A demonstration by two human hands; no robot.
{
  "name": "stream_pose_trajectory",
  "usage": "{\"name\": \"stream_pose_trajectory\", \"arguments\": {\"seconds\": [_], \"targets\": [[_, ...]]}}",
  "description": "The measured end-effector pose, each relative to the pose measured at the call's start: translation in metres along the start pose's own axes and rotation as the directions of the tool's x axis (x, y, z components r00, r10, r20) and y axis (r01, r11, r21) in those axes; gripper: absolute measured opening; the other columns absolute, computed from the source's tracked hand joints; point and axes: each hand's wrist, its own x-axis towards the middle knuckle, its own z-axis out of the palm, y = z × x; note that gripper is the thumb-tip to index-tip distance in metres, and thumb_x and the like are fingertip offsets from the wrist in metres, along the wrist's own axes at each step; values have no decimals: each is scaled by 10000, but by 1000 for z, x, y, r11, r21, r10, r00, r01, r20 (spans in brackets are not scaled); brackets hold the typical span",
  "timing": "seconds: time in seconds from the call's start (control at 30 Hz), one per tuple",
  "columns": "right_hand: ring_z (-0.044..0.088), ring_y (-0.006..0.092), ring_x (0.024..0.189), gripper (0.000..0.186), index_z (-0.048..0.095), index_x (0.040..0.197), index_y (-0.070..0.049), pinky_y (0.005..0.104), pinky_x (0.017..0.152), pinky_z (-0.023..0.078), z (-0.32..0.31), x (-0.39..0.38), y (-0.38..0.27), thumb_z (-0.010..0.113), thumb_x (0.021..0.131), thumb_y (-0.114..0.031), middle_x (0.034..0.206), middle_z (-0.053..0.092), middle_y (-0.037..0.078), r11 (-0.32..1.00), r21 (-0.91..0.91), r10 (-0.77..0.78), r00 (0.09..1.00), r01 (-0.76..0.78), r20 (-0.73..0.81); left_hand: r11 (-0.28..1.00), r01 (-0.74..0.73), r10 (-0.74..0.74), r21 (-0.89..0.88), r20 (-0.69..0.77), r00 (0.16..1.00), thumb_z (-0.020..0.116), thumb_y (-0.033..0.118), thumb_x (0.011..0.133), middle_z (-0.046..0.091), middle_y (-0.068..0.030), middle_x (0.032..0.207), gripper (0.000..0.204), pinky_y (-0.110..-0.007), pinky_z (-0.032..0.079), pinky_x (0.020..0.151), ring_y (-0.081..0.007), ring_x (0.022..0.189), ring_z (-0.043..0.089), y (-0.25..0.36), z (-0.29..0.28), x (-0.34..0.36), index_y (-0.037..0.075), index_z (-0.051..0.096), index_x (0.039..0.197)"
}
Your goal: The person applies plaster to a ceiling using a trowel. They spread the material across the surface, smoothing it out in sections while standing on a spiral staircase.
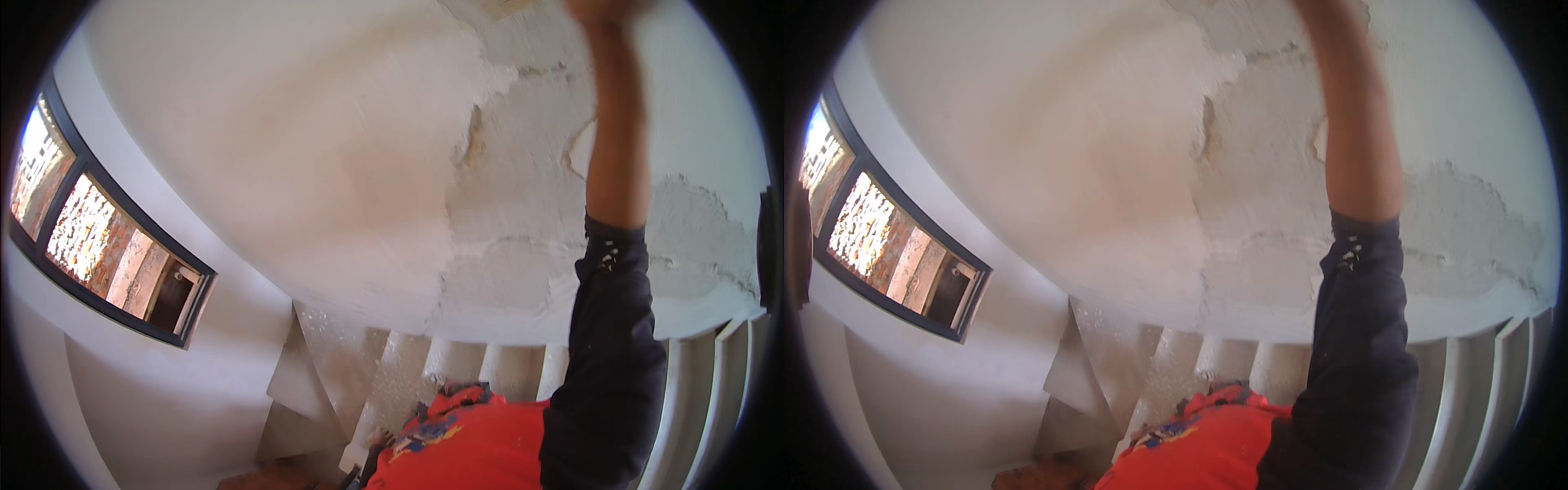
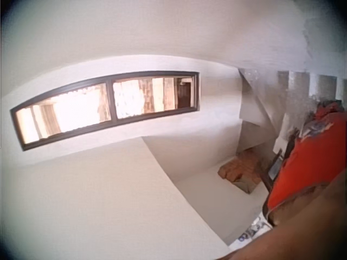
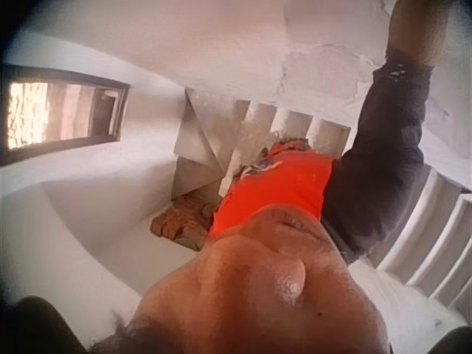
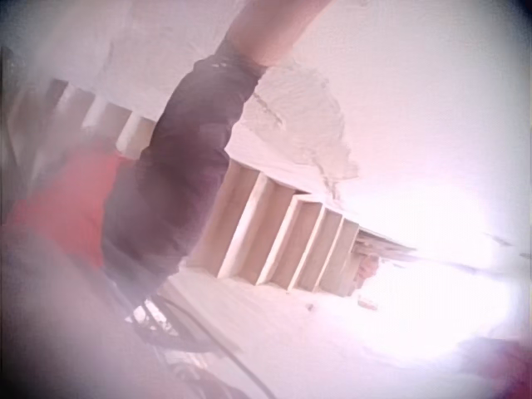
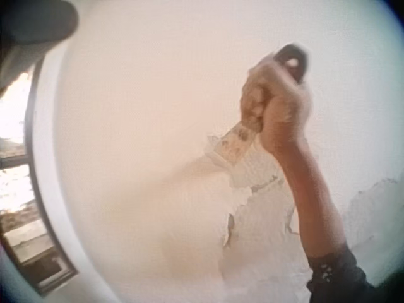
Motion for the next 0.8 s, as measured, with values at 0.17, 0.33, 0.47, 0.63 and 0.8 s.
{"name": "stream_pose_trajectory", "arguments": {"seconds": [0.17,0.33,0.47,0.63,0.8], "targets": [[345,45,379,217,427,643,-159,240,317,293,8,-13,1,521,836,-129,502,409,-54,872,-367,-290,946,325,149,1000,-2,-4,-14,-374,927,390,325,964,479,-193,1328,456,-491,491,878,-352,1125,534,26,5,4,78,380,1347],[351,51,389,170,450,689,-123,242,328,303,-7,-11,26,543,831,-132,520,419,-46,898,-417,-177,983,139,-53,999,11,-27,-39,-416,909,390,320,970,473,-184,1344,472,-476,519,835,-340,1105,553,46,23,-12,81,358,1376],[344,54,381,166,446,686,-120,243,324,301,5,-10,-1,538,823,-108,516,425,-44,839,-342,-361,903,423,232,1000,25,-28,-11,-454,891,360,308,980,474,-172,1345,461,-478,517,839,-338,1119,546,62,32,-8,87,351,1385],[332,41,383,160,441,689,-124,239,324,281,-5,-12,20,531,815,-83,516,413,-40,885,-433,-178,984,171,24,997,61,-35,42,-461,887,371,335,972,471,-169,1348,483,-474,504,864,-365,1141,529,60,40,-14,91,347,1388],[332,54,390,148,435,717,-113,237,344,279,22,-20,2,546,814,-100,545,419,-29,904,-393,-194,981,166,-30,996,27,8,87,-378,926,352,303,982,474,-168,1347,482,-479,500,880,-342,1138,538,49,48,-11,41,333,1386]]}}
